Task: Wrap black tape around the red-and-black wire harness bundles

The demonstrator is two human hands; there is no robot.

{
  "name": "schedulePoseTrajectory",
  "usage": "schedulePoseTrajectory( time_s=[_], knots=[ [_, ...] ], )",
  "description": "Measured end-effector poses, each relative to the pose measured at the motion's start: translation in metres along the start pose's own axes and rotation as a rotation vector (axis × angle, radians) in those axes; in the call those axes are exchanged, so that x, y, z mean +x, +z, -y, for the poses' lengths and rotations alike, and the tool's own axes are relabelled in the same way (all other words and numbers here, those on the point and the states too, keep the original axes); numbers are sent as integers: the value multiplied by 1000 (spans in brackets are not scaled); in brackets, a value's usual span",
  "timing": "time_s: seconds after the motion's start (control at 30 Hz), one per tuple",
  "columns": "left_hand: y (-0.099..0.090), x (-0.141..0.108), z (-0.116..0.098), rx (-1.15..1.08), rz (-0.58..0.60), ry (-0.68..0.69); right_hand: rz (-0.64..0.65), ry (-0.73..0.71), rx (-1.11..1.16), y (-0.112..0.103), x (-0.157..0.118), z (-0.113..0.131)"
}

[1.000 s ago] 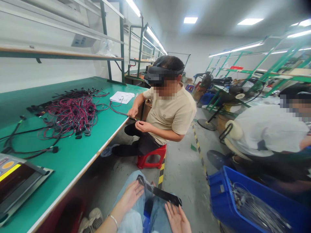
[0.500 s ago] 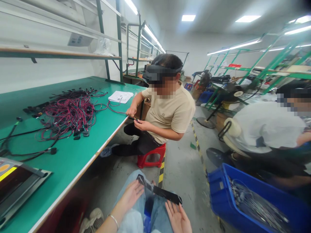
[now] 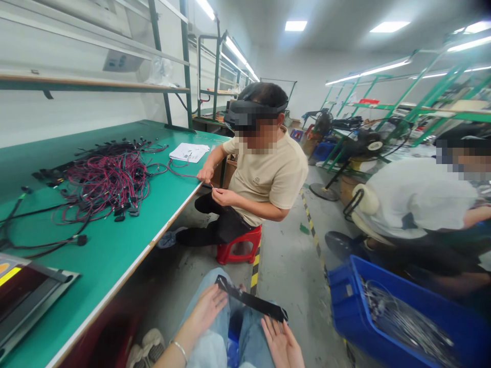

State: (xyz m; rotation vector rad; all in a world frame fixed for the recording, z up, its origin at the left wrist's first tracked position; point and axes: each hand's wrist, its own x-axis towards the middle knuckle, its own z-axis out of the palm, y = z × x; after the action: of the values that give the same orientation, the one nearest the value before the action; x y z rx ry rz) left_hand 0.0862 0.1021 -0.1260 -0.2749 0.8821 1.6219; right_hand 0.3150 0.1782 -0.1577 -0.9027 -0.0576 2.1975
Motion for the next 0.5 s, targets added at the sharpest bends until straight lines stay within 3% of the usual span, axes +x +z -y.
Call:
schedulePoseTrajectory(
  time_s=[0.5],
  knots=[
    [1,1,-1,5,-4,-20,-28,44,78,1,0,0]
  ],
)
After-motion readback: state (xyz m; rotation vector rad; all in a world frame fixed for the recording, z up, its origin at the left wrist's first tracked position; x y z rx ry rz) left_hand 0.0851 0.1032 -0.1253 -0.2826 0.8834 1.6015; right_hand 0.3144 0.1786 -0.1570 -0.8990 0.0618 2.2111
